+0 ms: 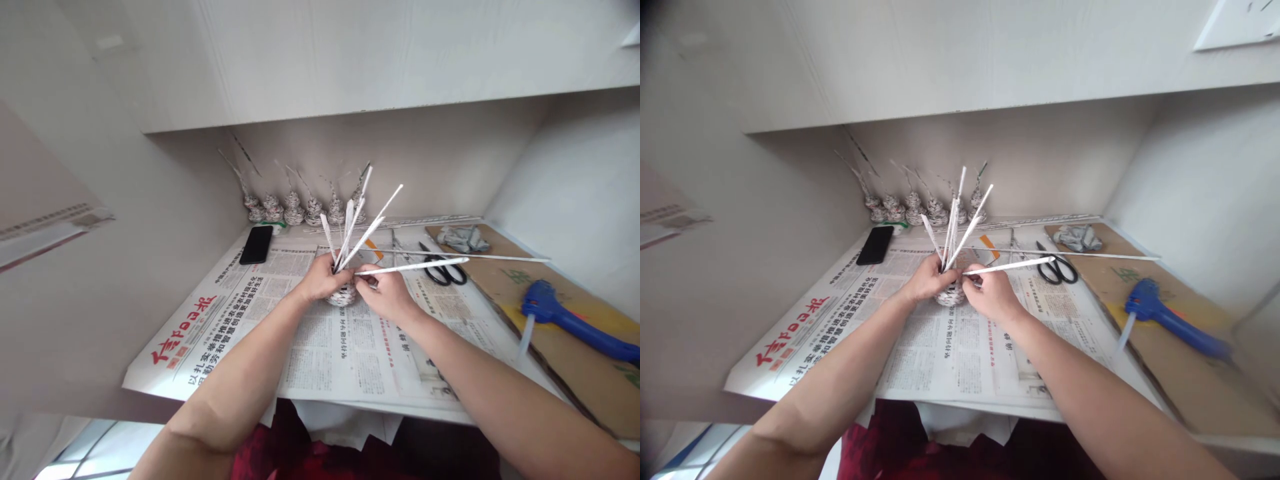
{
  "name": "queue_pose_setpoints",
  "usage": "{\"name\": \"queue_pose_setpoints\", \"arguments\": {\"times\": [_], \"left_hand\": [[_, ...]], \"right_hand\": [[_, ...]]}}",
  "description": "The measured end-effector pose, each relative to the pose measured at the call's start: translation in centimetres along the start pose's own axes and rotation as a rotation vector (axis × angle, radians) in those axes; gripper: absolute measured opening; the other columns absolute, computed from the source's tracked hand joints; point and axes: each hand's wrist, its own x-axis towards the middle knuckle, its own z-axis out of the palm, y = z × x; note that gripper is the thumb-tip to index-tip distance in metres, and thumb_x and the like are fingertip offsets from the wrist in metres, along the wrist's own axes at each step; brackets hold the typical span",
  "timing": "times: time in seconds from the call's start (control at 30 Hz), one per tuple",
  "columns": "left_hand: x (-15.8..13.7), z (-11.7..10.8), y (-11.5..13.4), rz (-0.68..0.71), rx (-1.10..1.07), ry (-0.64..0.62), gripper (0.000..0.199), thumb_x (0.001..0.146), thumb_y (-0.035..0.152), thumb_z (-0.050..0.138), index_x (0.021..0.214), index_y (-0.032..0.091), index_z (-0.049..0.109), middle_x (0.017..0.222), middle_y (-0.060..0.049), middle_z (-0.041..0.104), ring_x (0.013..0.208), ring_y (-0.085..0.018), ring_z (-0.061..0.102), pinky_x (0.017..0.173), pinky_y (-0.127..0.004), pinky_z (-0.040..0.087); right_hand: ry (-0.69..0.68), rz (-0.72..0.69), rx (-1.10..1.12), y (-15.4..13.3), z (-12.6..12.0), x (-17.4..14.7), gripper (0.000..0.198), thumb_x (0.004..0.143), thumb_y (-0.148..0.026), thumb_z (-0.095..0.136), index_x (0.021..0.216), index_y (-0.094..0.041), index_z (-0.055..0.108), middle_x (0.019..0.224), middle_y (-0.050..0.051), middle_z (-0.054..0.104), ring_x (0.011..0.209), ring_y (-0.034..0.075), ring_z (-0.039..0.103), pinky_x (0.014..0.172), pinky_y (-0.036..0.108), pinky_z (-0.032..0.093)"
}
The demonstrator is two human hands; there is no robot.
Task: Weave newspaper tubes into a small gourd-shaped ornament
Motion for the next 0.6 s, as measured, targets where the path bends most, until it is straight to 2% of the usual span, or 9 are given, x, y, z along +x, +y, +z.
{"name": "queue_pose_setpoints", "arguments": {"times": [0.13, 0.33, 0.43, 0.5, 0.6], "left_hand": [[0.1, -0.5, -0.1, -0.028, -0.031, -0.054, 0.013, 0.072, 0.023, 0.06, 0.079, 0.012, 0.062, 0.073, 0.0, 0.063, 0.069, -0.014, 0.057, 0.066, -0.022, 0.045], [0.2, -1.8, -0.4, -0.05, -0.203, -0.301, 0.034, 0.067, 0.03, 0.073, 0.095, 0.011, 0.069, 0.087, -0.005, 0.071, 0.077, -0.016, 0.063, 0.074, -0.026, 0.05], [0.2, -2.3, -0.3, -0.077, -0.208, -0.386, 0.033, 0.068, 0.032, 0.073, 0.095, 0.012, 0.071, 0.089, -0.006, 0.072, 0.081, -0.018, 0.066, 0.079, -0.028, 0.051], [0.2, -2.5, -0.1, -0.063, -0.194, -0.366, 0.03, 0.07, 0.029, 0.07, 0.095, 0.012, 0.071, 0.09, -0.006, 0.073, 0.085, -0.019, 0.066, 0.082, -0.029, 0.05], [0.2, -2.1, 0.1, 0.003, -0.207, -0.24, 0.028, 0.073, 0.025, 0.066, 0.098, 0.012, 0.069, 0.095, -0.006, 0.072, 0.092, -0.02, 0.065, 0.086, -0.03, 0.049]], "right_hand": [[-0.009, -0.021, 0.026, 0.2, 0.1, 0.1, 0.015, 0.082, -0.023, 0.055, 0.076, -0.02, 0.068, 0.074, 0.001, 0.071, 0.067, 0.016, 0.064, 0.064, 0.025, 0.047], [-0.011, 0.032, -0.003, 0.4, 0.0, 0.2, 0.014, 0.079, -0.022, 0.057, 0.081, -0.02, 0.071, 0.073, 0.001, 0.072, 0.066, 0.017, 0.066, 0.064, 0.026, 0.048], [-0.008, 0.048, -0.017, 0.6, 0.1, 0.3, 0.015, 0.079, -0.024, 0.057, 0.083, -0.02, 0.072, 0.073, 0.001, 0.072, 0.065, 0.017, 0.066, 0.063, 0.026, 0.048], [-0.004, 0.056, -0.027, 0.8, 0.1, 0.4, 0.016, 0.079, -0.025, 0.057, 0.085, -0.02, 0.072, 0.072, 0.001, 0.072, 0.064, 0.016, 0.065, 0.062, 0.026, 0.047], [0.012, 0.098, -0.032, 0.9, 0.1, 0.5, 0.017, 0.079, -0.027, 0.059, 0.086, -0.02, 0.072, 0.07, 0.001, 0.072, 0.062, 0.017, 0.065, 0.06, 0.026, 0.047]]}}
